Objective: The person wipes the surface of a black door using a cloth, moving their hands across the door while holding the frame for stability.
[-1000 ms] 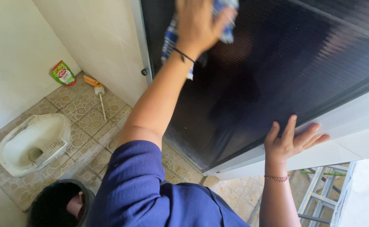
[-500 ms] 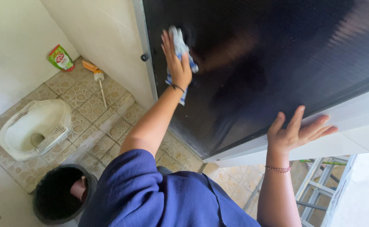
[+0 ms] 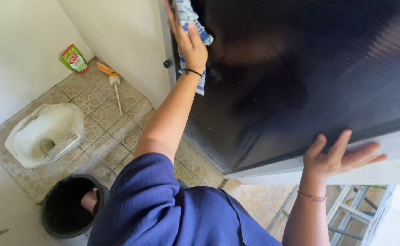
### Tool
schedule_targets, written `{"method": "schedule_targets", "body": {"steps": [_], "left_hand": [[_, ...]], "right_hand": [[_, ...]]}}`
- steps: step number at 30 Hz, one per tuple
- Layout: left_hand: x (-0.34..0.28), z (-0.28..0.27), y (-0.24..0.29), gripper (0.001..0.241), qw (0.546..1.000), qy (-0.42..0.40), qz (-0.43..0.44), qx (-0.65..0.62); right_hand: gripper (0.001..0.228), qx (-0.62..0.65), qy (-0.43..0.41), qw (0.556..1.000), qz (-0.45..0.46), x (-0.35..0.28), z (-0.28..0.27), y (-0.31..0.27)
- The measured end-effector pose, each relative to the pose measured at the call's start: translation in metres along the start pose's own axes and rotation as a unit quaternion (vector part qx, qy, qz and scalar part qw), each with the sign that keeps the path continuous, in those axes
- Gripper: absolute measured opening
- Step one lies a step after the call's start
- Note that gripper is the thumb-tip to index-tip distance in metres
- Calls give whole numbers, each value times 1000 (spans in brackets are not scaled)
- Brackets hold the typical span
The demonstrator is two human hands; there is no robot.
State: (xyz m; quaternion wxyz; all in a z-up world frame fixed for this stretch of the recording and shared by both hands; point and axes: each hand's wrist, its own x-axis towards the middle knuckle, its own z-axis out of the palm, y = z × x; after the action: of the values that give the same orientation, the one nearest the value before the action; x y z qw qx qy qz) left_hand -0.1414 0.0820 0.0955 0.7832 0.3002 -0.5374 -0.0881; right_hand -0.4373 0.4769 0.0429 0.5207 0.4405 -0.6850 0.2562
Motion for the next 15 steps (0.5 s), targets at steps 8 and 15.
{"method": "schedule_targets", "body": {"steps": [8, 15], "left_hand": [[1, -49, -36, 62, 996, 17, -88, -6], [64, -41, -61, 64, 985, -131, 9, 108]], "right_hand": [[62, 1, 7, 1000, 14, -18, 0, 11], [62, 32, 11, 999, 39, -46, 6, 23]]}}
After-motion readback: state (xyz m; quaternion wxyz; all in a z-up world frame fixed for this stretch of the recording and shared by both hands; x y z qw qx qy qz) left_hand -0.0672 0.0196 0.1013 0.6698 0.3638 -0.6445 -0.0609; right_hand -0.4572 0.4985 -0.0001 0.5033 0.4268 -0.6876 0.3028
